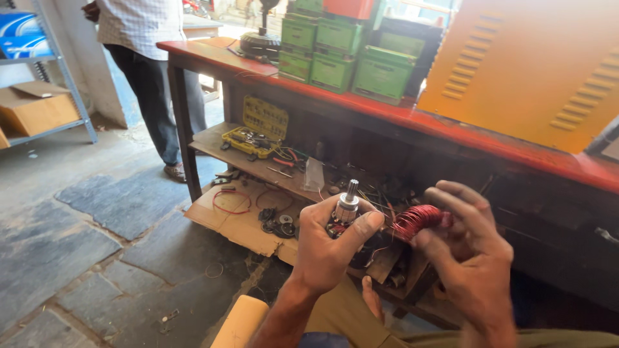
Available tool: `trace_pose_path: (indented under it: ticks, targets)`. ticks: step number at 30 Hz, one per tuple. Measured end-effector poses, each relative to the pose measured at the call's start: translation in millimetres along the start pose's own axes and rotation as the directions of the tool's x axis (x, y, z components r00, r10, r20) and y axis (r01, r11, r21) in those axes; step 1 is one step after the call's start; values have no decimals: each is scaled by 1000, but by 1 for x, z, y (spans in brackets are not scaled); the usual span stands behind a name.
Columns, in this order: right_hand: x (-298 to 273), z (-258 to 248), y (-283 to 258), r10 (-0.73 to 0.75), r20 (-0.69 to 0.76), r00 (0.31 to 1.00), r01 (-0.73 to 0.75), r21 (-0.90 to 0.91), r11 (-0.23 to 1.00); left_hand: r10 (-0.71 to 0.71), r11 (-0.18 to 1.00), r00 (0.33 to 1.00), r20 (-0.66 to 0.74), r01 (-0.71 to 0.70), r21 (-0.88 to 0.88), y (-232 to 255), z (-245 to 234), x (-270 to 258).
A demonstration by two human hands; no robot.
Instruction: The person winds red copper wire around a small motor rotor held in their left hand. They rotate the rotor and wrap the wire by hand, then remove the coil and continue winding.
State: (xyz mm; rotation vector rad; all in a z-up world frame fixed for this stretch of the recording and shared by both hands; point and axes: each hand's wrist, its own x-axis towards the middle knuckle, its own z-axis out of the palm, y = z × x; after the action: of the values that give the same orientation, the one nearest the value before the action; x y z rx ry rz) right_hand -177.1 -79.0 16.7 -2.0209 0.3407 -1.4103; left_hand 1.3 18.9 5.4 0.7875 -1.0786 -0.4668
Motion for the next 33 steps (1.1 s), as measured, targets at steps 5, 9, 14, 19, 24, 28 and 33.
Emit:
trace_pose_path:
  ticks: [5, 9, 14, 19, 24, 28, 33]
  targets:
    - [1, -13, -31, 430, -51, 901, -296, -797, 526, 11, 1000, 1000, 11, -10, -14, 3, -1, 3]
    - [-12, -7, -60, -107, -44, 993, 51, -666, 745, -12, 1000, 1000, 13, 12, -3, 3, 2, 2]
    - [-2, 8, -58, -285, 188, 940, 341, -472, 813, -29, 999, 999, 23, 30, -22, 3, 5, 2]
    - [-3, 12, -33, -85, 179, 980, 132, -269, 954, -5, 1000, 1000, 25, 6, -16, 2, 3, 1]
    - [-8, 5, -18, 47, 127, 991, -47, -1, 999, -39, 997, 998, 46, 41, -59, 0, 2, 1]
    - [-8, 3, -11, 54, 108, 993, -55, -1, 999, -12, 998, 1000, -15, 11, -61, 0, 2, 1]
    - [-9, 2, -7, 114, 119, 986, -120, 44, 992, 64, 998, 996, -65, -63, 7, -1, 1, 2]
